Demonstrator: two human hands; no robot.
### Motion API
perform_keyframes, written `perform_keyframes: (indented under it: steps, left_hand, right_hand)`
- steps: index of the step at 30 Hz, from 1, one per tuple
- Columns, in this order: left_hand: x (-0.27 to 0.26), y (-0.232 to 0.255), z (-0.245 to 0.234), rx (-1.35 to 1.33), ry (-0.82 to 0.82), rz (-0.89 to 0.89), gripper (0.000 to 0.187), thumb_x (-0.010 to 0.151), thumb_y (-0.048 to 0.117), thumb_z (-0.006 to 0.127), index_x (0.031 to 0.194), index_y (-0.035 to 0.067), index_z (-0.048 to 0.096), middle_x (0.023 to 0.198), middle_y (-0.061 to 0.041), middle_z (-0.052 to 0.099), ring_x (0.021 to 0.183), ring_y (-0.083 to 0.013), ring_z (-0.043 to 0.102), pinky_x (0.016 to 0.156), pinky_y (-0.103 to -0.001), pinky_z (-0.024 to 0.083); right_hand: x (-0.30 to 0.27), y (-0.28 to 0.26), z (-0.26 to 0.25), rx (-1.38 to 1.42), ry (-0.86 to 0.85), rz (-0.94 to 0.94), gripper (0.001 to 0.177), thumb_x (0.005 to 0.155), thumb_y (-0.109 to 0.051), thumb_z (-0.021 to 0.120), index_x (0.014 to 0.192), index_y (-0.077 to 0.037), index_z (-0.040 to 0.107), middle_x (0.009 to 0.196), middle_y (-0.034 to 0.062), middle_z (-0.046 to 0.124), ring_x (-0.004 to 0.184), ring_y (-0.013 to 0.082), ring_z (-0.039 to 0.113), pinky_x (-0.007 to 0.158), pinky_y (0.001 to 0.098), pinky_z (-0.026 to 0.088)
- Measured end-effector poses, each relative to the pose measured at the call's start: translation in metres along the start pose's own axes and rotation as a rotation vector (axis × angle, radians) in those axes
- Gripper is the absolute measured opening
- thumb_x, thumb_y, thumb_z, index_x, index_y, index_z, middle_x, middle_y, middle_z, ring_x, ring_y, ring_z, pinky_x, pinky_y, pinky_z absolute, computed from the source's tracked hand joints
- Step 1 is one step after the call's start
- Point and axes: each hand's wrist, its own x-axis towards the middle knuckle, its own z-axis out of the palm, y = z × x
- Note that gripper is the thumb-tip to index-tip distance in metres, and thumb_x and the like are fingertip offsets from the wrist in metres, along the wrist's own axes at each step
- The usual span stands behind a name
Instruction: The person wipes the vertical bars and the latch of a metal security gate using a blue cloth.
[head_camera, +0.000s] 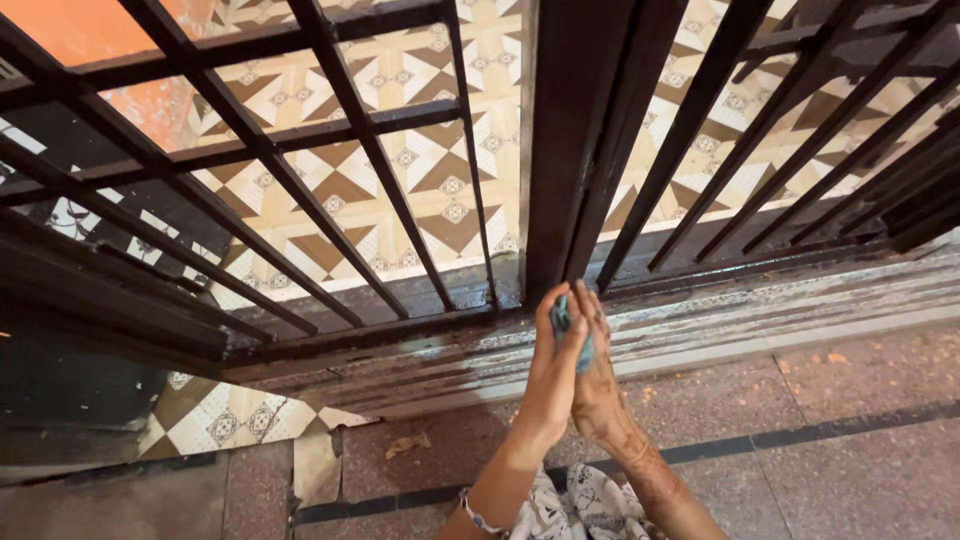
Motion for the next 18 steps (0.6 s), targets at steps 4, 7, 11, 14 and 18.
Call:
perform_keyframes:
  steps: [4, 7, 11, 14, 18]
  left_hand:
    - [-0.015, -0.007, -0.003, 0.350, 0.052, -0.018, 0.065, 0.102, 0.039, 0.053, 0.157, 0.023, 0.023, 0.149, -0.021, 0.047, 0.135, -0.0334, 0.053, 0.111, -0.049, 0.044]
    - [-0.018, -0.032, -0.014, 0.370, 0.083, 0.114, 0.051, 0.105, 0.024, 0.055, 0.153, 0.018, 0.038, 0.142, -0.019, 0.060, 0.128, -0.0306, 0.060, 0.106, -0.044, 0.049]
    - [-0.016, -0.051, -0.046, 0.221, 0.195, 0.157, 0.041, 0.105, 0.012, 0.054, 0.145, 0.011, 0.053, 0.130, -0.017, 0.063, 0.109, -0.0260, 0.062, 0.091, -0.039, 0.054]
    - [-0.018, -0.032, -0.049, 0.207, 0.372, 0.243, 0.035, 0.104, 0.009, 0.056, 0.138, 0.010, 0.050, 0.122, -0.016, 0.068, 0.103, -0.0224, 0.066, 0.086, -0.035, 0.057]
    - [-0.013, 0.019, -0.021, 0.569, 0.356, 0.695, 0.045, 0.099, 0.004, 0.058, 0.143, 0.008, 0.049, 0.139, -0.016, 0.060, 0.120, -0.0260, 0.067, 0.100, -0.038, 0.057]
  right_hand:
    - [0.005, 0.011, 0.027, 1.357, 0.180, 0.659, 0.068, 0.105, -0.034, 0.042, 0.166, -0.007, 0.027, 0.165, 0.0214, 0.031, 0.148, 0.0270, 0.030, 0.117, 0.0395, 0.023]
    - [-0.015, 0.015, -0.014, -0.520, -0.243, 0.027, 0.069, 0.094, -0.023, 0.058, 0.152, -0.002, 0.029, 0.155, 0.0297, 0.033, 0.139, 0.0430, 0.041, 0.102, 0.0536, 0.045]
    - [-0.013, -0.009, -0.046, 0.254, -0.281, 0.171, 0.072, 0.095, -0.019, 0.067, 0.156, -0.004, 0.033, 0.155, 0.0218, 0.043, 0.122, 0.0337, 0.064, 0.097, 0.0463, 0.053]
    - [0.005, -0.015, -0.083, 0.484, -0.047, 0.337, 0.054, 0.094, -0.022, 0.067, 0.142, -0.003, 0.053, 0.146, 0.0192, 0.059, 0.096, 0.0297, 0.076, 0.075, 0.0408, 0.063]
    - [0.042, -0.022, -0.117, 0.103, 0.379, 0.213, 0.036, 0.100, -0.022, 0.065, 0.131, -0.003, 0.062, 0.132, 0.0143, 0.071, 0.075, 0.0208, 0.071, 0.051, 0.0319, 0.051]
